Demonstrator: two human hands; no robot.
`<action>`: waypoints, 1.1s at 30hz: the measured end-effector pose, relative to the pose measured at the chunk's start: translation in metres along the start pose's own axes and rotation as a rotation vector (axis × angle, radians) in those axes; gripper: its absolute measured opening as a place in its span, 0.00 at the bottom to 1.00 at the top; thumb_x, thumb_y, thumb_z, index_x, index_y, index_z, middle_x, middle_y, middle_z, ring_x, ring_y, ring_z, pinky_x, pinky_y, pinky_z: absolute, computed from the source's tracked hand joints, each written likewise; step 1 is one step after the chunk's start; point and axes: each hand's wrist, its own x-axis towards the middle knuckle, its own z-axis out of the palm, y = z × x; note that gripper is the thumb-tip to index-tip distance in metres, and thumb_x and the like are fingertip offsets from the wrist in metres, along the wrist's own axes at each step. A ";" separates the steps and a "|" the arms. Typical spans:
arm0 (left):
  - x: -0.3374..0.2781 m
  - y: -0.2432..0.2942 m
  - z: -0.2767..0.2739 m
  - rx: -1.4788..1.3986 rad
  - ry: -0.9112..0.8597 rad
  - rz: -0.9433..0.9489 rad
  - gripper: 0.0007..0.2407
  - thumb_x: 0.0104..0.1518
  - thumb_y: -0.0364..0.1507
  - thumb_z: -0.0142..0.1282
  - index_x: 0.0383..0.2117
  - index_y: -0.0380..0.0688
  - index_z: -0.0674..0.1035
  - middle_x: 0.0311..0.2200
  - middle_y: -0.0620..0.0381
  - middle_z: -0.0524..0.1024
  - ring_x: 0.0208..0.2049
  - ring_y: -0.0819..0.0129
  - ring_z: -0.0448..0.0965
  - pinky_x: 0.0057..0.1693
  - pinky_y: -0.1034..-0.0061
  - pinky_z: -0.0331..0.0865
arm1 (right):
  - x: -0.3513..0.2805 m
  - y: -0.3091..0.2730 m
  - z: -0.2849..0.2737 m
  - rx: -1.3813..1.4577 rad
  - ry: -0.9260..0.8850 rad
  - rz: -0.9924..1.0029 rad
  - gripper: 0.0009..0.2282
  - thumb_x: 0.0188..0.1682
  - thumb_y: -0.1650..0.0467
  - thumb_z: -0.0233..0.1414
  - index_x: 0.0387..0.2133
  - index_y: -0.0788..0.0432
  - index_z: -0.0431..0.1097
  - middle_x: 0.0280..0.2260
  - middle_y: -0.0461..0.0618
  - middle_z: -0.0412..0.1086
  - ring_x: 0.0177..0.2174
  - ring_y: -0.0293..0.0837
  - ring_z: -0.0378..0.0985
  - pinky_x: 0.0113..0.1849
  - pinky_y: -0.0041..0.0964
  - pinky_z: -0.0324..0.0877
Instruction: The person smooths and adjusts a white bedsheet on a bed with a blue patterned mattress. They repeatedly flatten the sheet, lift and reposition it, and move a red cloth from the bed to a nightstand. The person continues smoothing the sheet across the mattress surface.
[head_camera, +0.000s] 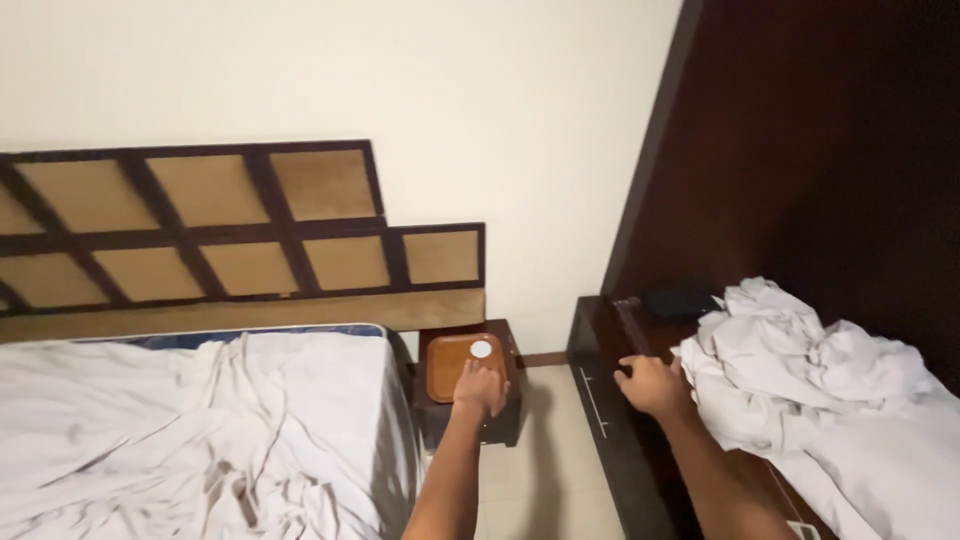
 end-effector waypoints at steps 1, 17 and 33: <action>-0.011 -0.004 -0.003 -0.029 0.004 -0.024 0.22 0.64 0.41 0.43 0.53 0.32 0.76 0.53 0.35 0.75 0.64 0.42 0.65 0.72 0.53 0.49 | -0.009 -0.014 -0.009 0.011 -0.065 -0.009 0.18 0.50 0.58 0.53 0.52 0.48 0.76 0.45 0.54 0.79 0.53 0.53 0.75 0.69 0.61 0.40; -0.130 0.088 -0.037 -0.261 0.319 -0.047 0.25 0.67 0.41 0.38 0.61 0.31 0.68 0.64 0.39 0.65 0.68 0.42 0.57 0.72 0.57 0.48 | -0.105 -0.032 -0.019 0.168 0.015 -0.251 0.26 0.57 0.55 0.39 0.65 0.53 0.59 0.68 0.48 0.56 0.68 0.48 0.50 0.67 0.54 0.38; -0.271 0.059 -0.098 0.016 0.121 -0.043 0.27 0.66 0.46 0.40 0.59 0.32 0.68 0.67 0.41 0.59 0.71 0.40 0.48 0.73 0.55 0.41 | -0.228 -0.073 -0.051 0.190 -0.091 -0.136 0.35 0.53 0.53 0.47 0.72 0.52 0.48 0.60 0.63 0.65 0.62 0.60 0.62 0.67 0.60 0.43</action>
